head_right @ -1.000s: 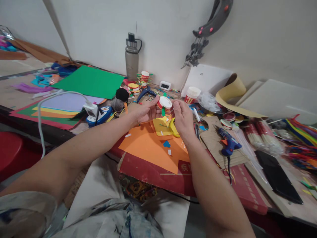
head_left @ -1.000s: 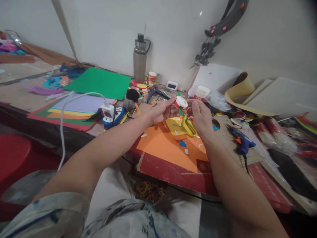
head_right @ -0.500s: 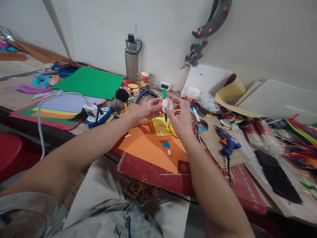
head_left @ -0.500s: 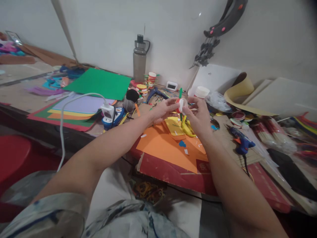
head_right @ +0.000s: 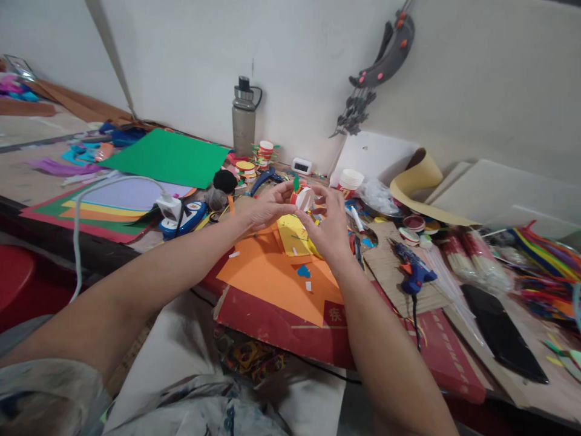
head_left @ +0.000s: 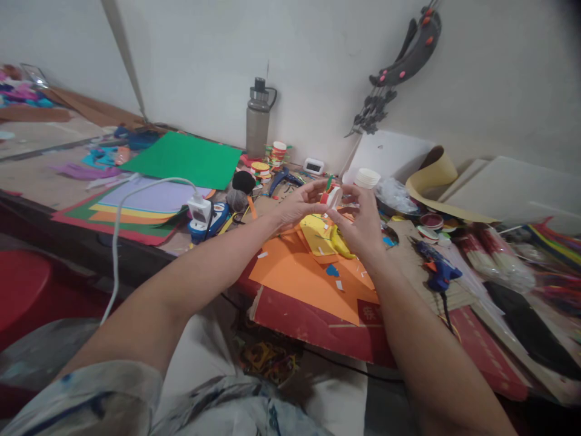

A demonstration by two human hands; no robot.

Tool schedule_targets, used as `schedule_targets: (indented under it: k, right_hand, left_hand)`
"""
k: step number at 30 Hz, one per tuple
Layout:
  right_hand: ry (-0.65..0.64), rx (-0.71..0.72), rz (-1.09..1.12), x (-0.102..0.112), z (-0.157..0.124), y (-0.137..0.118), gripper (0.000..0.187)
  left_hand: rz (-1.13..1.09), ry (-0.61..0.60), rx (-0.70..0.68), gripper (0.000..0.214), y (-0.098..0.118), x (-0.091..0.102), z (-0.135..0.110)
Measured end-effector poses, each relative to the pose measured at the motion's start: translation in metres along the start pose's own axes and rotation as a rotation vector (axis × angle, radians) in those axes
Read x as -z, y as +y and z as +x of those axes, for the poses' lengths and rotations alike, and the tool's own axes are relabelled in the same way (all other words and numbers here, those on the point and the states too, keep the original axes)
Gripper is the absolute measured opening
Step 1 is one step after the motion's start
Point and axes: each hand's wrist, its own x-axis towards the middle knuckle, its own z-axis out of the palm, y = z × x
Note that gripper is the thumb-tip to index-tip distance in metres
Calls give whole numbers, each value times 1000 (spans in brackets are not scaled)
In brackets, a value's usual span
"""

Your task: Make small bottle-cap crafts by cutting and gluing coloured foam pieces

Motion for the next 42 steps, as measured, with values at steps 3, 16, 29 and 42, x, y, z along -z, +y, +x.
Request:
schedule_targets:
  k: [3, 16, 29, 42]
  right_hand:
    - [-16, 14, -27, 2, 0, -3, 59]
    - [28, -14, -18, 0, -2, -4, 53]
    - [-298, -135, -152, -4, -2, -1, 39]
    - [-477, -140, -235, -9, -8, -2, 32]
  left_hand:
    - [9, 2, -19, 68, 2, -1, -1]
    - [-6, -26, -12, 68, 7, -6, -3]
    - [-237, 428, 27, 33, 26, -1, 4]
    - [-292, 449, 69, 44, 30, 1, 5]
